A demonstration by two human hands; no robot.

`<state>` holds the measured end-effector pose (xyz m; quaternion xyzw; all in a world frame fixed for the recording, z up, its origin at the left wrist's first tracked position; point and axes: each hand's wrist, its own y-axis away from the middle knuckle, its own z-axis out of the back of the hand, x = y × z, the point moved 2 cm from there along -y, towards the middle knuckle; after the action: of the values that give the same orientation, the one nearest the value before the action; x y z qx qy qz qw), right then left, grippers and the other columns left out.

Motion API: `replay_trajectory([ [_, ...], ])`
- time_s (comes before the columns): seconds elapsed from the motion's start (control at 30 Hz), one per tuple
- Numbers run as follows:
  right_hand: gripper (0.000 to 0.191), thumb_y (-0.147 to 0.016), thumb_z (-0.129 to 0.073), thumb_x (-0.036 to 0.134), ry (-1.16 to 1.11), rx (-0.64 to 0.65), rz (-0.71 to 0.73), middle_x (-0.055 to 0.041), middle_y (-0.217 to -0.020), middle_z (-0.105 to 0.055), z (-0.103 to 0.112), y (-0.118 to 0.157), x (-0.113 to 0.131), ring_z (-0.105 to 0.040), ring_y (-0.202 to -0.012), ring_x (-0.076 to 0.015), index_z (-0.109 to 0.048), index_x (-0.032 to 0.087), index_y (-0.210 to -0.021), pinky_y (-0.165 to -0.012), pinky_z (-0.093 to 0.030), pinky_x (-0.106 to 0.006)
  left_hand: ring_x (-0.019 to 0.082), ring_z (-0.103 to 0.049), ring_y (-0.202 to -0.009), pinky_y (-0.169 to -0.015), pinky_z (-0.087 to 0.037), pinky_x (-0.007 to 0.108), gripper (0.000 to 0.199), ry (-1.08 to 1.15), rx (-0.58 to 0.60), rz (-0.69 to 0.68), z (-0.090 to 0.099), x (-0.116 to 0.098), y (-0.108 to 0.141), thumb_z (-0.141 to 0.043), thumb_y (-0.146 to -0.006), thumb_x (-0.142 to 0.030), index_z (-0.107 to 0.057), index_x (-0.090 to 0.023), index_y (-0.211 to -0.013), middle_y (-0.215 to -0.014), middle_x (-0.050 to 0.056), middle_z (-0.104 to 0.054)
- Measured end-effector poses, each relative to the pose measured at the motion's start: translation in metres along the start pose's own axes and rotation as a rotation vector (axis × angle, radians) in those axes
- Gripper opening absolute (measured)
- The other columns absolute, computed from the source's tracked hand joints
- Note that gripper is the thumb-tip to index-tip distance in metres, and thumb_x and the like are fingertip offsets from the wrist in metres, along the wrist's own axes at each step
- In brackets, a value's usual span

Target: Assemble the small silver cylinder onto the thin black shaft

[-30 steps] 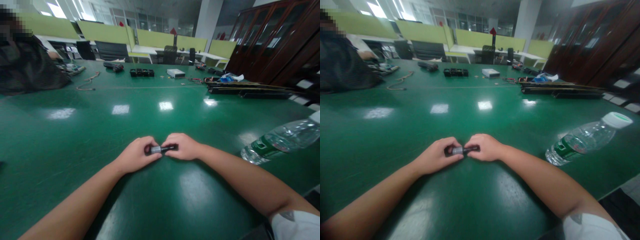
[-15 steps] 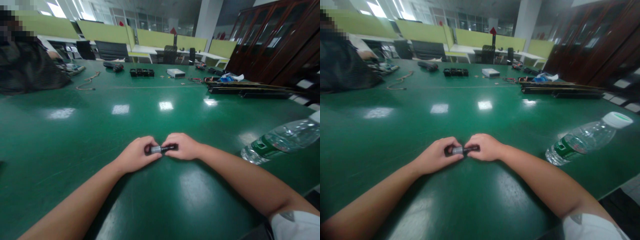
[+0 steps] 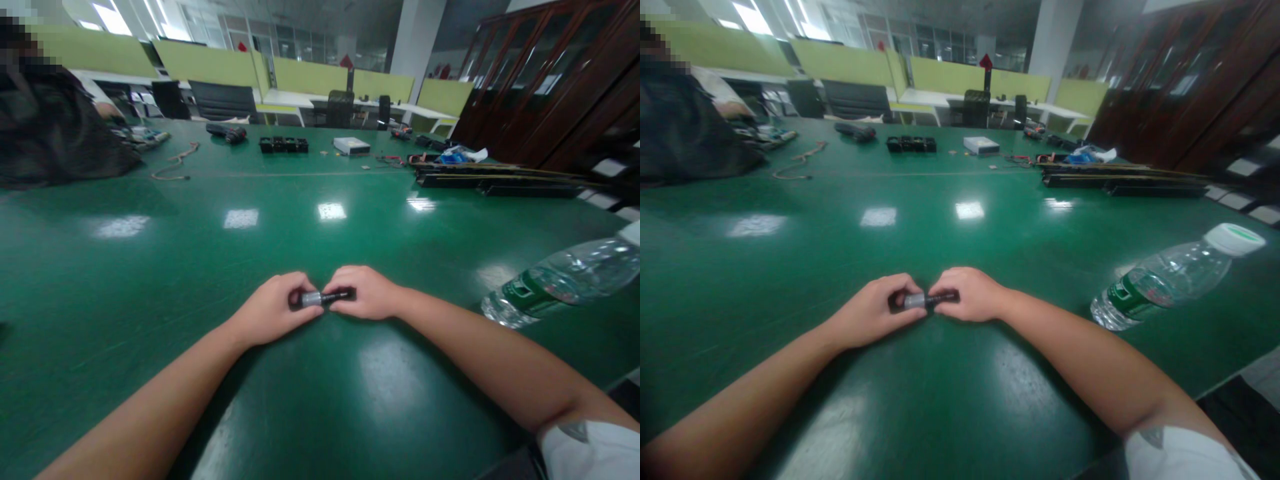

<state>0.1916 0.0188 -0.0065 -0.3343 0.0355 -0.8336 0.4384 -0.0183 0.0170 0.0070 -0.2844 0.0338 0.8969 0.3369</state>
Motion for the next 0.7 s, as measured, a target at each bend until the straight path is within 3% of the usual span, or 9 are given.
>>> replay_trajectory([
  [0.7,0.018,-0.082,-0.069,0.021,0.006,-0.015,-0.015,-0.0059,-0.092,-0.071,0.0002,0.0003,-0.0002,-0.064,-0.086,-0.0171,-0.071,0.016,-0.100,-0.080,-0.049,-0.029,0.016,-0.054,-0.068,-0.064,-0.040,0.026,0.026,0.007,-0.030,-0.014,0.0008,0.0010,-0.0004,-0.064,-0.085,-0.045,-0.063,-0.018,-0.085,-0.075,0.000,-0.058],
])
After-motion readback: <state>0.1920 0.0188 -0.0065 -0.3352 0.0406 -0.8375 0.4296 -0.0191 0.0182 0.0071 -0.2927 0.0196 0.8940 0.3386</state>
